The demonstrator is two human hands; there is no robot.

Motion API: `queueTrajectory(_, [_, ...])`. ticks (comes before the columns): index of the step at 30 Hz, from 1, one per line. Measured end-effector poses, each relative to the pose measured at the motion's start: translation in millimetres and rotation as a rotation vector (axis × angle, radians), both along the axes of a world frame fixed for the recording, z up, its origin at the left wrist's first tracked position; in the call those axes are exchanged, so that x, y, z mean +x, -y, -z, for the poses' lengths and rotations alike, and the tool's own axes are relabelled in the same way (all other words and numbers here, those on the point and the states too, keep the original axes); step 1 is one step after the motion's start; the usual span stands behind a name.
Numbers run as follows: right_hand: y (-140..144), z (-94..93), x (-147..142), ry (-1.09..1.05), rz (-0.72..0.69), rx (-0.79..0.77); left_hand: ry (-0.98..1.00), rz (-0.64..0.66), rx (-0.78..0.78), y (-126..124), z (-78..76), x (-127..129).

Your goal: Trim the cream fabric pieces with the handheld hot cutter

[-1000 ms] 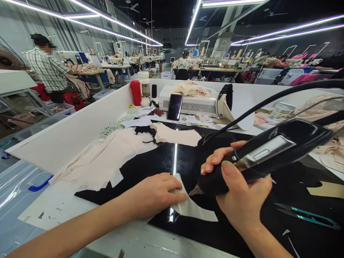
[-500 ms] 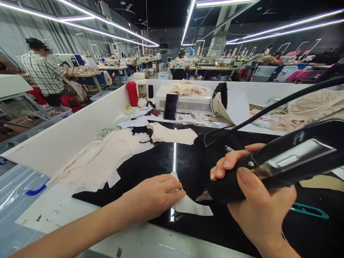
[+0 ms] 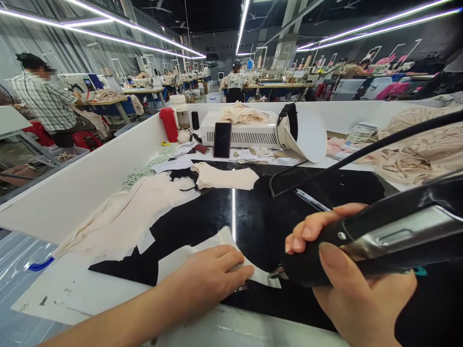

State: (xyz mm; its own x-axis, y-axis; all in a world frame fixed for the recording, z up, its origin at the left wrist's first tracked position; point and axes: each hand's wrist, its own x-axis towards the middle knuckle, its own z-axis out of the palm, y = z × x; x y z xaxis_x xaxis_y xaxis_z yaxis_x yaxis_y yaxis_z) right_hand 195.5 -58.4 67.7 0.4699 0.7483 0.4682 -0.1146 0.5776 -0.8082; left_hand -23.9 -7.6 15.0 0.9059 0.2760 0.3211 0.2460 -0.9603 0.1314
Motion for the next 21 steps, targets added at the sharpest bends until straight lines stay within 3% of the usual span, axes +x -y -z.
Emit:
queueTrajectory(11, [-10,-5.4,-8,-0.024,0.019,0.017,-0.044,-0.015,0.003,5,-0.7,0])
queueTrajectory(21, [-21,3.2,-15,-0.024,-0.019,0.019,0.003,-0.027,-0.045,5,1.2,2])
